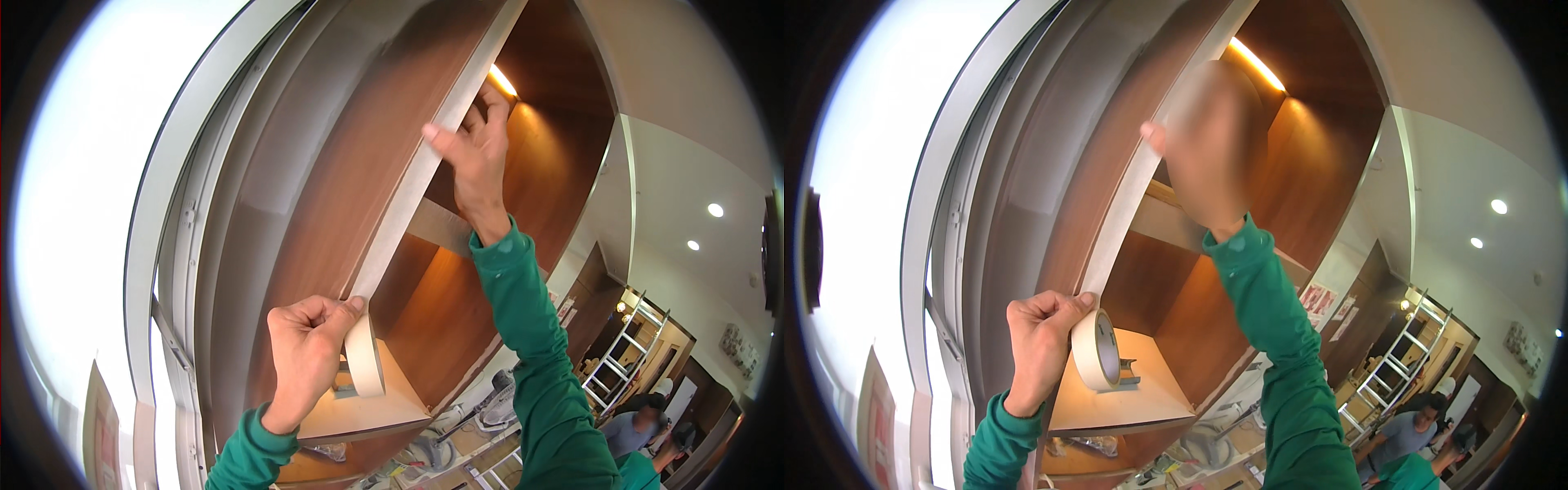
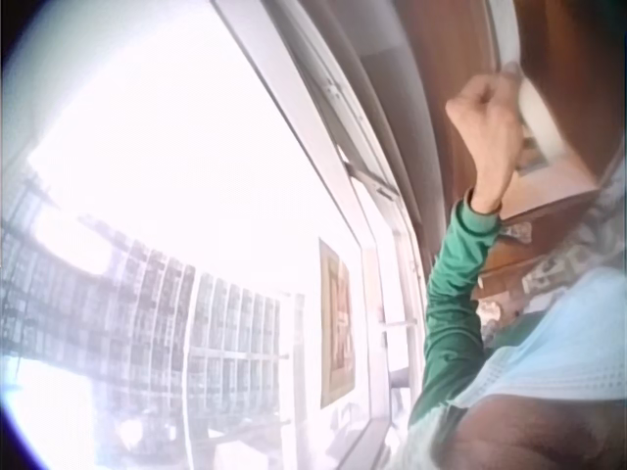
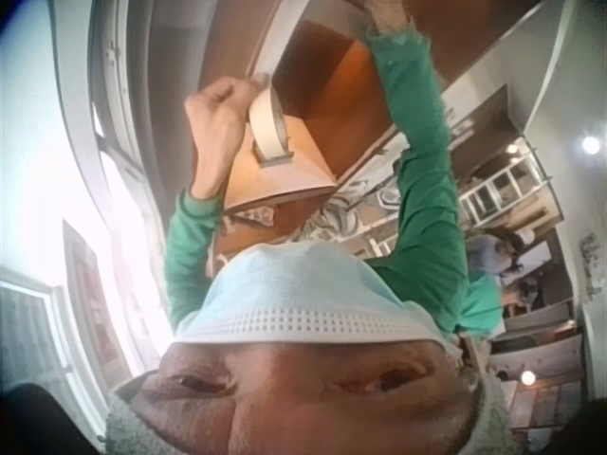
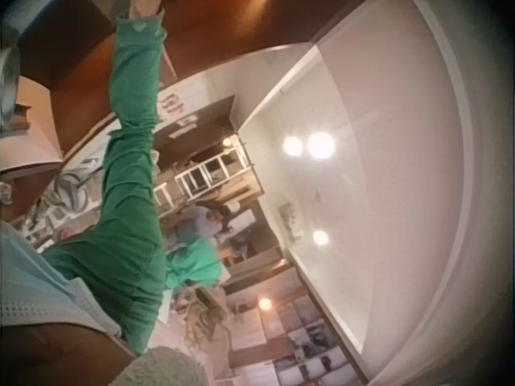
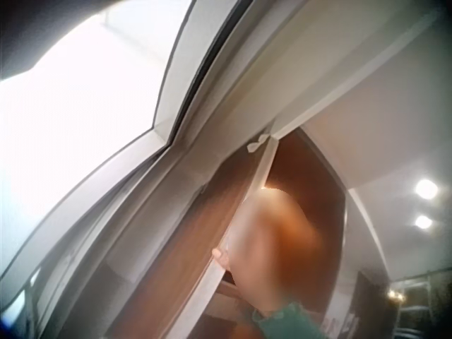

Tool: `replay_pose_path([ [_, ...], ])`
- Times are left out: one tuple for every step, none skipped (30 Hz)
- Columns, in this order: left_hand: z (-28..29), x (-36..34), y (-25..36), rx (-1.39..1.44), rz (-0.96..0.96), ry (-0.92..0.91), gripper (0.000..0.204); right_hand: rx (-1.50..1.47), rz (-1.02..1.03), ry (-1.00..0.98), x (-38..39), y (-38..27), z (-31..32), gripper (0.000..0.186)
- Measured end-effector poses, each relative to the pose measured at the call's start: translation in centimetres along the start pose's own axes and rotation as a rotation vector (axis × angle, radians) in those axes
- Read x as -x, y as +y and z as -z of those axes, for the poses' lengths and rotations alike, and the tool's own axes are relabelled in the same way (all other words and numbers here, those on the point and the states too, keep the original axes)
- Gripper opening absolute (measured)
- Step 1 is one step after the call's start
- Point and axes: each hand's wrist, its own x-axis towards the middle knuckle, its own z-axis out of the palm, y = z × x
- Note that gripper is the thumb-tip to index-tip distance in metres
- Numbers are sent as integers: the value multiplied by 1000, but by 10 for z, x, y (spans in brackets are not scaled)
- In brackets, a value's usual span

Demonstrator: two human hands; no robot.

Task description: The person applies masking tape along the edge of a wooden cabinet shelf, then uses a brush to apply a dark liquid to the taped seam. The person handles a plastic-wrapped item and a small container of liquid during the process.

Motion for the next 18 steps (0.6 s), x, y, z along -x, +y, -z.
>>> replay_pose_path([
  [0,0,0,5,5,6,25,-16,-22,-10,2,-1,-1,65],
  [0,0,0,10,9,13,25,-32,-45,-20,3,-3,-2,67],
  [-1,0,1,17,12,12,26,-41,-63,-28,3,-6,0,68],
  [-2,1,1,26,11,12,26,-35,-64,-11,2,-6,1,67],
  [-2,2,0,34,9,12,26,-29,-64,6,0,-3,4,66],
  [-3,2,0,42,2,14,26,-26,-58,20,-6,0,6,65],
  [-2,1,-1,38,-7,8,26,-8,-54,72,-15,2,8,61],
  [0,1,-2,33,-15,3,26,9,-51,124,-26,6,11,58],
  [-1,0,-3,37,-24,-8,26,36,-44,173,-39,6,14,55],
  [0,0,-2,33,-22,-10,26,69,-52,216,-50,3,14,47],
  [1,0,-1,28,-20,-11,25,100,-49,257,-63,5,17,47],
  [1,0,-2,26,-16,-11,25,132,-47,295,-77,9,23,46],
  [0,1,0,23,-9,-12,25,169,-43,333,-88,8,26,46],
  [-1,2,2,20,-1,-13,25,198,-65,359,-97,5,29,48],
  [-2,2,4,14,4,-13,26,182,-38,365,-110,6,33,48],
  [-1,2,4,16,-7,-12,26,162,-15,374,-122,9,37,48],
  [-1,2,2,19,-17,-13,26,144,8,384,-135,11,41,49],
  [0,2,1,25,-29,-12,26,155,-33,378,-149,8,45,47],
])
